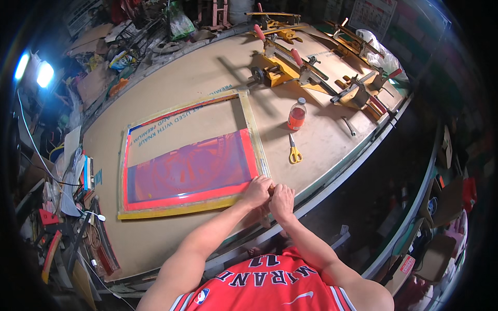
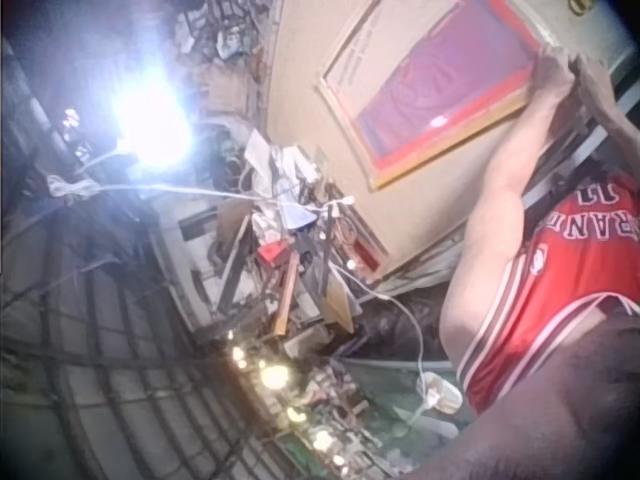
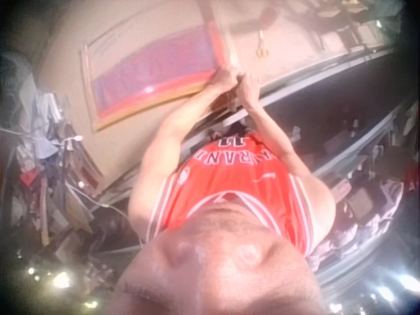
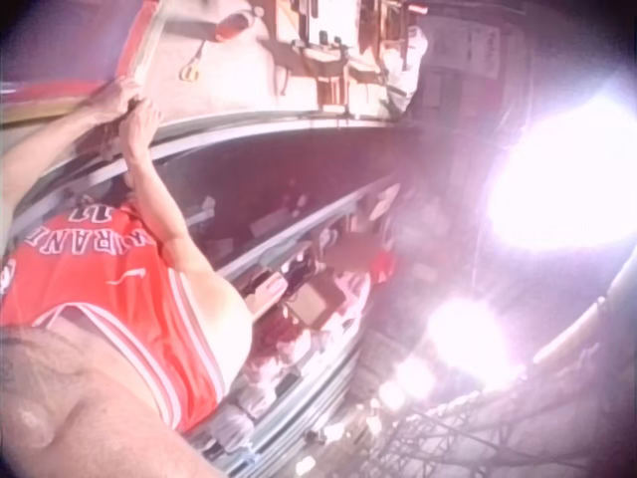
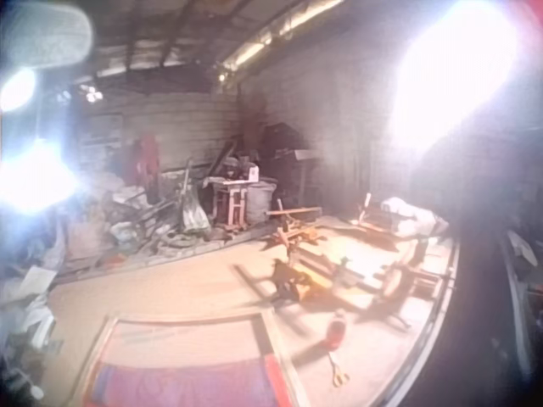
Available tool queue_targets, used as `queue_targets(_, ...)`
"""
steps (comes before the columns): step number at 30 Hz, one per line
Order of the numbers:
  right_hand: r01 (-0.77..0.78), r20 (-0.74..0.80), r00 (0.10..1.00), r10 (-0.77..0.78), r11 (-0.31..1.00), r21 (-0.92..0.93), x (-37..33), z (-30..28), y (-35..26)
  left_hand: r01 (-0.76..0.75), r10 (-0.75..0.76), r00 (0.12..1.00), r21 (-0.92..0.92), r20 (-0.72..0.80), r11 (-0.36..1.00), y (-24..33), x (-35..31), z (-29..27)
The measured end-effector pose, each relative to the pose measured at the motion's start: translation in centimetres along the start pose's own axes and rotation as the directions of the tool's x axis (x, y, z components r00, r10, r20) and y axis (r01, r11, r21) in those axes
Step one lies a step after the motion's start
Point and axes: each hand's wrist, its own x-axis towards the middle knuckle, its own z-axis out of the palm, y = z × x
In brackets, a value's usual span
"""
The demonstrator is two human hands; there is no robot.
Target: The person assembles a screen printing frame by applying masking tape to the edges of a wooden frame with a mesh screen. They use scissors to cut the tape and press it firmly along the perimeter, working around all four sides.
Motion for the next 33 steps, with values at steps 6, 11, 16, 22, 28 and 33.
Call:
queue_targets(6, -0.028, -0.06, 0.998, 0.031, 0.998, 0.058, -0.8, 0.2, -0.5, -0.03, 0.031, 0.999, -0.038, 0.024, 0.999, -0.4, 0.0, 0.0)
queue_targets(11, -0.194, -0.032, 0.975, 0.22, 0.912, 0.362, -2.2, -0.9, 0.4, -0.026, 0.052, 0.985, -0.153, 0.166, 0.988, -1.1, 0.3, -1.2)
queue_targets(16, -0.053, -0.144, 0.981, 0.126, 0.901, 0.431, -2.7, -0.9, 2.0, -0.048, 0.099, 0.978, -0.264, 0.185, 0.963, -1.3, 0.6, -1.6)
queue_targets(22, -0.004, -0.258, 0.959, 0.116, 0.918, 0.397, -1.9, 0.6, 1.4, -0.039, 0.051, 0.994, -0.131, 0.092, 0.991, -0.9, 0.3, -0.6)
queue_targets(28, -0.085, -0.195, 0.965, 0.174, 0.914, 0.396, 0.6, -0.1, 1.9, 0.005, -0.003, 1.0, -0.092, 0.017, 0.996, -1.2, 2.2, 1.1)
queue_targets(33, -0.102, -0.183, 0.975, 0.129, 0.983, 0.151, 2.4, 0.3, 2.4, 0.036, -0.037, 0.998, -0.03, -0.05, 0.999, -1.1, 3.8, 2.3)
